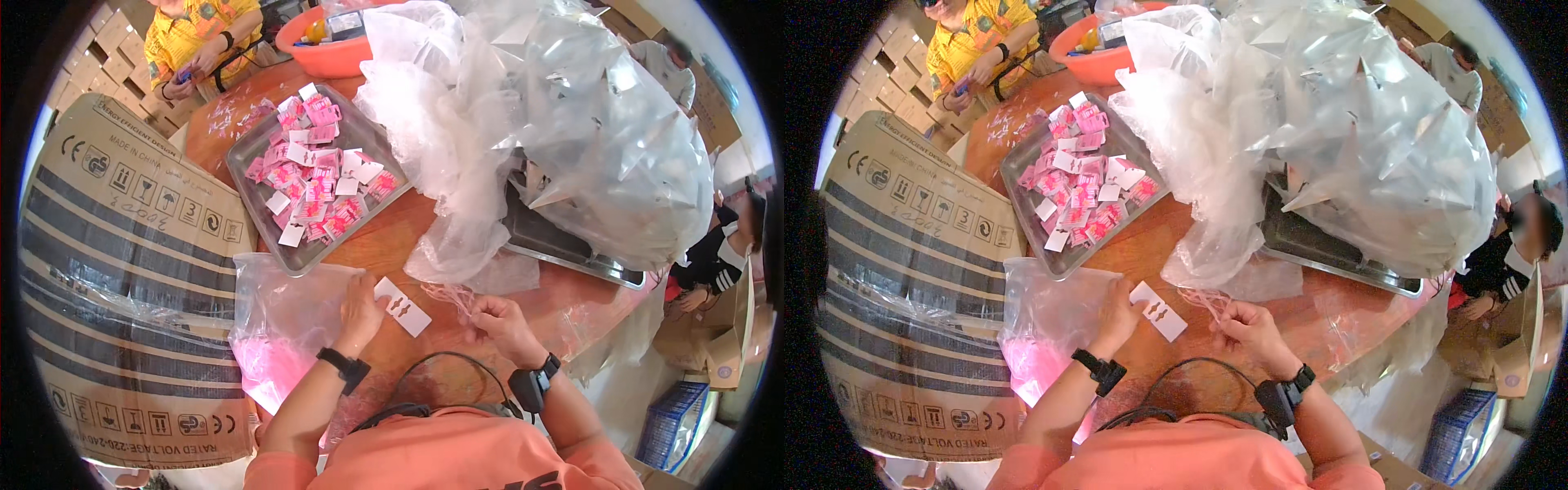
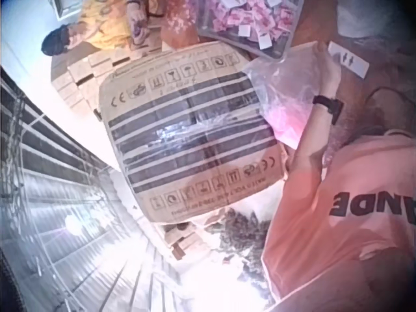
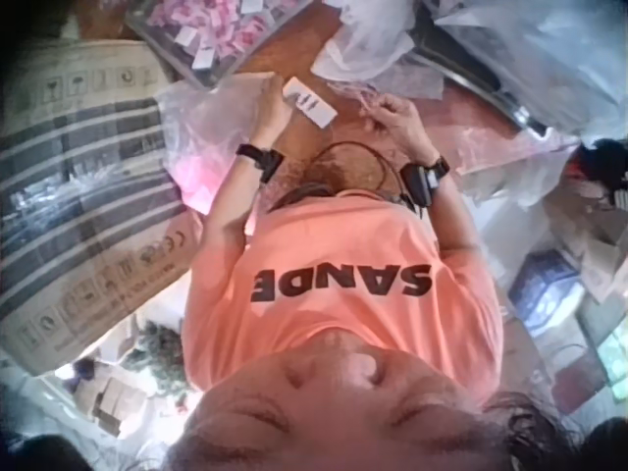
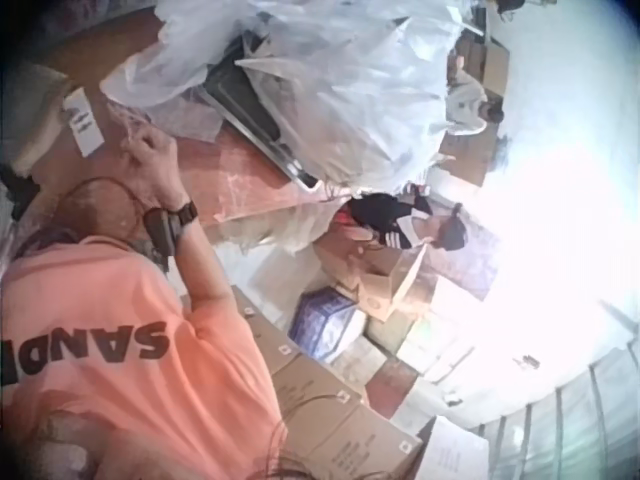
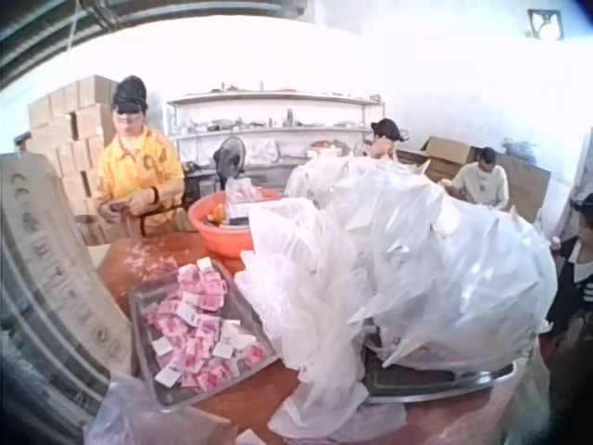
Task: Manually placing small pink packets into plastic bags and organizing them on a tray.
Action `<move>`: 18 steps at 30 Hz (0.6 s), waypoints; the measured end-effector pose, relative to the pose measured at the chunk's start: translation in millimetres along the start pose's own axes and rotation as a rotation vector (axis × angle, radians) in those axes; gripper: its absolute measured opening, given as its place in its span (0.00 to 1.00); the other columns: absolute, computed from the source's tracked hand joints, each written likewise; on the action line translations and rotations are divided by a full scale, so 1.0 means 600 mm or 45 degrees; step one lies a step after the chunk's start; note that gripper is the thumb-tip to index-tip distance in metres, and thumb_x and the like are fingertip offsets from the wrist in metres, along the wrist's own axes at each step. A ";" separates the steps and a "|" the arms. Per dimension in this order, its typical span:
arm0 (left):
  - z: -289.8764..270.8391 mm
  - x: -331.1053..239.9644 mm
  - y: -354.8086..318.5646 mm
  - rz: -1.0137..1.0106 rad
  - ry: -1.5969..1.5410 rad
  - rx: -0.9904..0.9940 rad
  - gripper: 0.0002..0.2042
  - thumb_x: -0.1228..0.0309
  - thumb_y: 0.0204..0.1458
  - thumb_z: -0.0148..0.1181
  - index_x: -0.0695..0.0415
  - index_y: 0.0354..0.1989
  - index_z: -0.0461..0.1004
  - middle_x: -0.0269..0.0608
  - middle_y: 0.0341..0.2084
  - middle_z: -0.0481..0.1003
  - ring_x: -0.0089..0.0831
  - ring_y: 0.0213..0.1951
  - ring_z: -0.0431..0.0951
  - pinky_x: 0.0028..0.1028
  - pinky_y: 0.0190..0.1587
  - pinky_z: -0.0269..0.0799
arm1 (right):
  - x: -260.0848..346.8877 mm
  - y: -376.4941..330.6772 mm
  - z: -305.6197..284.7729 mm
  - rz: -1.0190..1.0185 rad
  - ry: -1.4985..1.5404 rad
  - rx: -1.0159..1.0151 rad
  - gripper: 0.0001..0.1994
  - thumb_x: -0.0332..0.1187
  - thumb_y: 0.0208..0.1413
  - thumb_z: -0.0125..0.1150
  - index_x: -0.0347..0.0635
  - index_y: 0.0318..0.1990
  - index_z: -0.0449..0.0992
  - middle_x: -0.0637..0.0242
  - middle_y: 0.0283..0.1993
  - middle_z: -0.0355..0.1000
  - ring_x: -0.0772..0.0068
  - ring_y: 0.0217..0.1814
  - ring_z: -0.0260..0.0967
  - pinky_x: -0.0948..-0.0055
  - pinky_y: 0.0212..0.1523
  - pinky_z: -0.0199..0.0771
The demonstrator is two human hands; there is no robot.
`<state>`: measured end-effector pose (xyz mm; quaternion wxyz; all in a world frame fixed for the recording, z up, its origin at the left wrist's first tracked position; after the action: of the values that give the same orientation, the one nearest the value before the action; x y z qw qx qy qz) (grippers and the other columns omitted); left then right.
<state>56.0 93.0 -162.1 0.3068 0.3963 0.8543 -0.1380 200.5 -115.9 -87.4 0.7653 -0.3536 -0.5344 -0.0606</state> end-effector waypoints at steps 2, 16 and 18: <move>0.000 0.011 0.002 -0.003 0.062 0.027 0.15 0.75 0.42 0.60 0.63 0.37 0.64 0.52 0.36 0.69 0.50 0.43 0.69 0.41 0.41 0.66 | 0.010 -0.018 -0.008 0.017 0.148 0.040 0.02 0.26 0.52 0.54 0.41 0.28 0.70 0.71 0.24 0.69 0.82 0.23 0.66 0.82 0.24 0.66; -0.095 -0.107 -0.141 -0.545 -1.403 -0.167 0.06 0.72 0.52 0.55 0.60 0.33 0.65 0.35 0.23 0.69 0.19 0.19 0.68 0.19 0.21 0.64 | 0.035 -0.084 0.012 -0.253 -0.063 0.086 0.03 0.22 0.53 0.53 0.38 0.35 0.69 0.71 0.26 0.68 0.82 0.26 0.68 0.82 0.27 0.69; -0.097 -0.112 -0.150 -0.544 -1.470 -0.184 0.07 0.72 0.52 0.55 0.60 0.34 0.65 0.34 0.23 0.69 0.19 0.19 0.68 0.19 0.22 0.63 | 0.032 -0.089 0.012 -0.291 -0.009 0.033 0.03 0.21 0.53 0.53 0.37 0.35 0.69 0.71 0.27 0.68 0.82 0.26 0.68 0.82 0.26 0.69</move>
<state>-3.3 22.3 -75.3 0.7112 0.0563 0.6181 -0.3302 177.6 -145.7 -44.3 0.7560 -0.2805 -0.5748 -0.1393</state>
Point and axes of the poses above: each hand's wrist, its own y-axis towards the middle knuckle, its own z-axis out of the palm, x = y × z, the point moved 2 cm from there along y, towards the middle knuckle
